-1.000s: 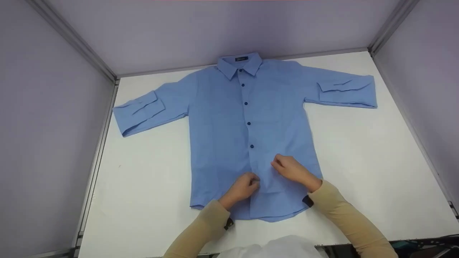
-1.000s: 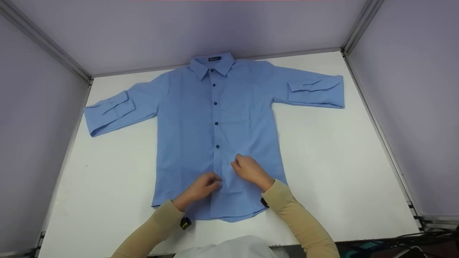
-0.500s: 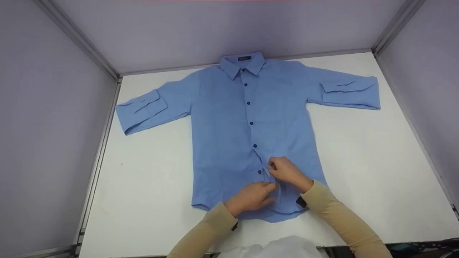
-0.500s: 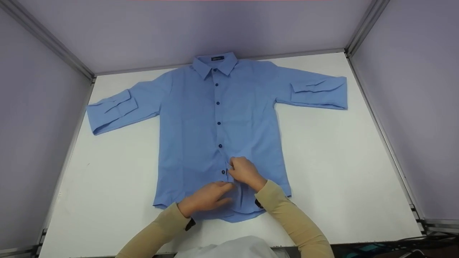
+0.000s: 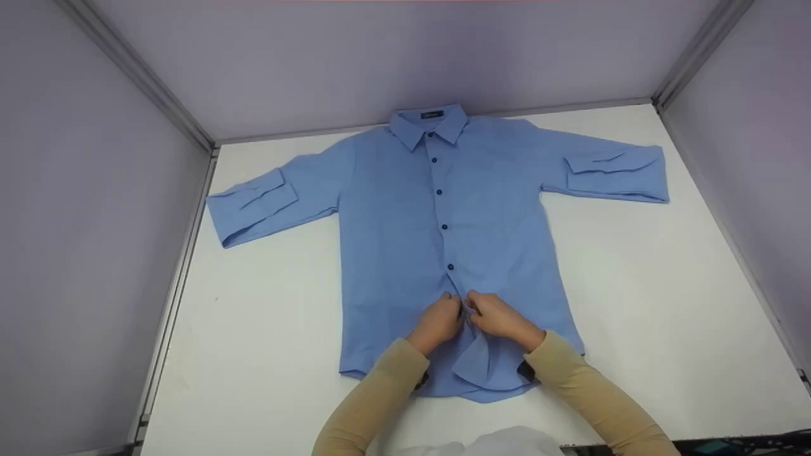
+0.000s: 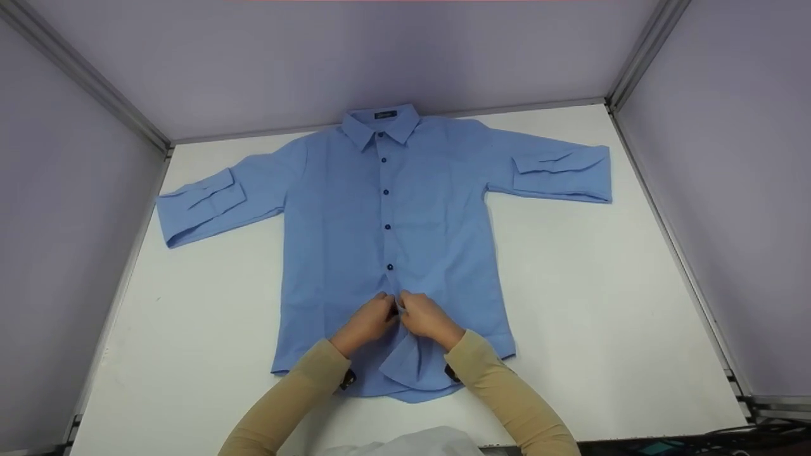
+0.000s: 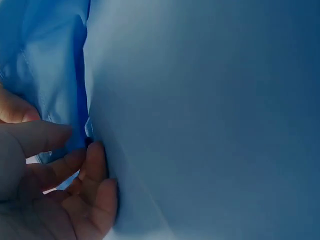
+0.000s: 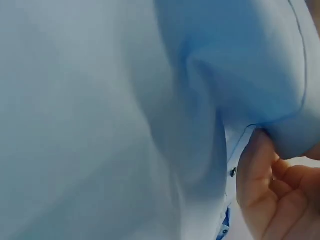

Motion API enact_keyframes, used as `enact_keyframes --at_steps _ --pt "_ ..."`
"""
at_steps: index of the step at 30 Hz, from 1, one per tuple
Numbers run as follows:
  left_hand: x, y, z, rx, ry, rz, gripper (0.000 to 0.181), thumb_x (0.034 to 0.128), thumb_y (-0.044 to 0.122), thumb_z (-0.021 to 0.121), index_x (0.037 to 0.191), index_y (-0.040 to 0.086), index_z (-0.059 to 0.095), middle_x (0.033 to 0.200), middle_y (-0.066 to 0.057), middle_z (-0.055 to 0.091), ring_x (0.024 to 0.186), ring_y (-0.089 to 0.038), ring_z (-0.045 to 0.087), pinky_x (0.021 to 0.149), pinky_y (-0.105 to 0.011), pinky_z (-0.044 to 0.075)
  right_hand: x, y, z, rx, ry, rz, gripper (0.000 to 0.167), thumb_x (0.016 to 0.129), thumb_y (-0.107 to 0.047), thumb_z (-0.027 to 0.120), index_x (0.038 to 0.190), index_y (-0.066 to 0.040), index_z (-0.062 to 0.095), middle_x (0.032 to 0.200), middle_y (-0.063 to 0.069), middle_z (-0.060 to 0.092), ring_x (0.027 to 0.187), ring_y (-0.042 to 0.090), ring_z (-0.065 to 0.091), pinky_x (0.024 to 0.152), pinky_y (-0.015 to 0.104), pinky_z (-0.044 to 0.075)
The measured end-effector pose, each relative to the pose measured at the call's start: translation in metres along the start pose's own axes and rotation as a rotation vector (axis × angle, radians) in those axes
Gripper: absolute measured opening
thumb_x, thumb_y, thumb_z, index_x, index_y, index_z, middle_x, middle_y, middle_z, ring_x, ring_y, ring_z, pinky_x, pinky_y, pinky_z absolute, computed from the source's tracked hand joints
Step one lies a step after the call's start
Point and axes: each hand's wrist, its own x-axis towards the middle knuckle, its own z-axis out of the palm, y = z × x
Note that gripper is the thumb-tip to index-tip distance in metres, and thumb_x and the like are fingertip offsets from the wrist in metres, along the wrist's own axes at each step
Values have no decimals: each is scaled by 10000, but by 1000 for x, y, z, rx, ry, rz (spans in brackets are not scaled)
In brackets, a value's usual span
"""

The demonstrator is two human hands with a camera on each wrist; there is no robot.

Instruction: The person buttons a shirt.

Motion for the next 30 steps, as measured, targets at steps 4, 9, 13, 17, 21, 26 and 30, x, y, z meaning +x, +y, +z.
enact_keyframes --at_steps 4,9,13,17,21,26,30 --pt "17 -21 38 50 49 2 230 936 153 400 739 70 484 675 -65 446 537 -187 465 486 -291 399 6 0 7 64 1 11 118 883 -17 454 770 -51 454 618 -23 396 525 95 375 497 259 337" --pt "40 -73 114 -162 99 40 375 959 295 268 657 126 410 567 -10 381 475 -133 360 447 -268 305 8 1 15 78 17 15 180 909 -51 434 729 -62 449 601 -36 386 518 87 381 500 254 348" --pt "27 -56 66 -459 11 -28 315 932 166 392 621 116 404 535 5 352 466 -146 355 454 -278 322 8 2 16 74 41 4 234 893 -35 449 668 -78 403 555 -49 328 482 76 341 484 241 320" --pt "8 -28 7 -653 -74 -122 293 845 4 498 576 67 400 507 13 356 434 -114 337 437 -255 319 8 3 17 77 68 1 258 877 -16 468 644 -82 378 540 -59 286 468 62 303 473 225 288" --pt "0 -21 -7 -736 -87 -157 254 867 32 520 615 23 488 522 5 439 421 -63 324 424 -220 301 6 4 19 101 68 2 268 893 -27 461 641 -76 384 537 -61 280 463 54 291 460 221 283" --pt "-2 -19 -6 -744 -81 -208 179 871 54 530 698 9 541 589 0 510 464 -72 380 438 -203 316 4 3 21 138 77 14 253 908 -38 446 661 -71 402 548 -56 292 471 58 295 467 225 290" --pt "-2 -19 -5 -732 -64 -195 201 864 58 543 675 -7 568 570 -16 530 442 -75 376 426 -203 315 3 2 22 157 89 29 232 915 -46 437 683 -61 440 561 -47 326 472 69 308 468 235 302"
